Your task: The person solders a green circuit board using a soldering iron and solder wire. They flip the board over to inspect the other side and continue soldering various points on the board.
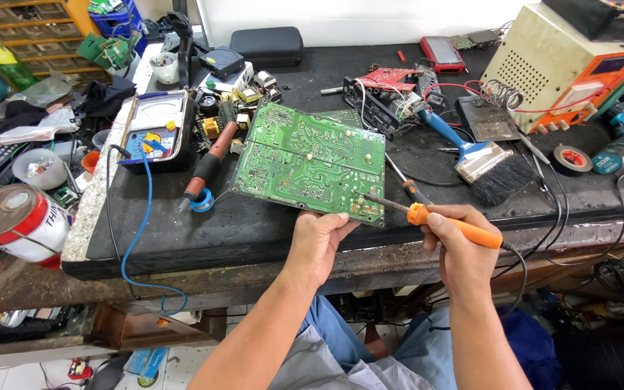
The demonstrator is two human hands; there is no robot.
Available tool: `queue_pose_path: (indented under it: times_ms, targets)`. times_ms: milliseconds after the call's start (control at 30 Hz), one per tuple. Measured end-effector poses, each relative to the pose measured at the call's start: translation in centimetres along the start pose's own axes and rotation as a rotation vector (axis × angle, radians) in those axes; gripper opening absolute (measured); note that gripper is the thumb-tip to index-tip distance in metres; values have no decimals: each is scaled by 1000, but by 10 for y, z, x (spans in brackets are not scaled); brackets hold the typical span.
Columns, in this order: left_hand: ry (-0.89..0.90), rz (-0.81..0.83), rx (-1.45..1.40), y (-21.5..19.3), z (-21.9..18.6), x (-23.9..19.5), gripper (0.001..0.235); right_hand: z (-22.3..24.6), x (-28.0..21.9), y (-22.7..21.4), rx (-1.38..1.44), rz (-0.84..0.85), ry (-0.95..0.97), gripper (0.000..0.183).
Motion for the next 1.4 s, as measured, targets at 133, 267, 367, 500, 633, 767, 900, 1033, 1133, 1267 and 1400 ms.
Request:
queue_pose_path:
  times_ms: [133,267,367,500,633,767,900,1033,1133,1267,1400]
  targets:
    - [4,-2,19,2,1,-1,65,5,-1,-4,-51,18,-39,25]
    - [11,1,30,10,-4,-6,65,9,0,-6,-88,47,-54,24]
    - [7,7,43,-13,11,10,66,12,5,-5,-74,74,-41,23]
    - [7,7,68,0,2,3,65,11,12,-8,-54,117,-14,24]
    - [-10,-10,94,-5,5,4,59,22,13,-7,-86,128,-5,27]
    - [-83,13,235,33,-20,-24,54,22,19,-8,-61,143,5,27]
    - [-380,144,503,76,-56,-61,42,32,28,-11,-110,161,-14,27]
    - [-504,150,523,63,-50,-67,49,43,24,-9,-142,169,-7,26]
    - [-512,148,545,58,-42,-77,51,51,16,-9,-259,187,15,27]
    - [-59,391,976,74,-66,-90,31,65,3,-3,-434,196,60,25]
    - [1070,240,1466,94,-132,-78,19,67,-12,-4,-587,223,100,25]
Point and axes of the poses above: each hand's wrist, its own x-axis towards the middle knuckle, its own y-axis out of the palm, z = x × y, the point moved 3 cm from there along x, towards the middle knuckle, and after that the axes turned 14 degrees about -x, right-handed, at the moved point
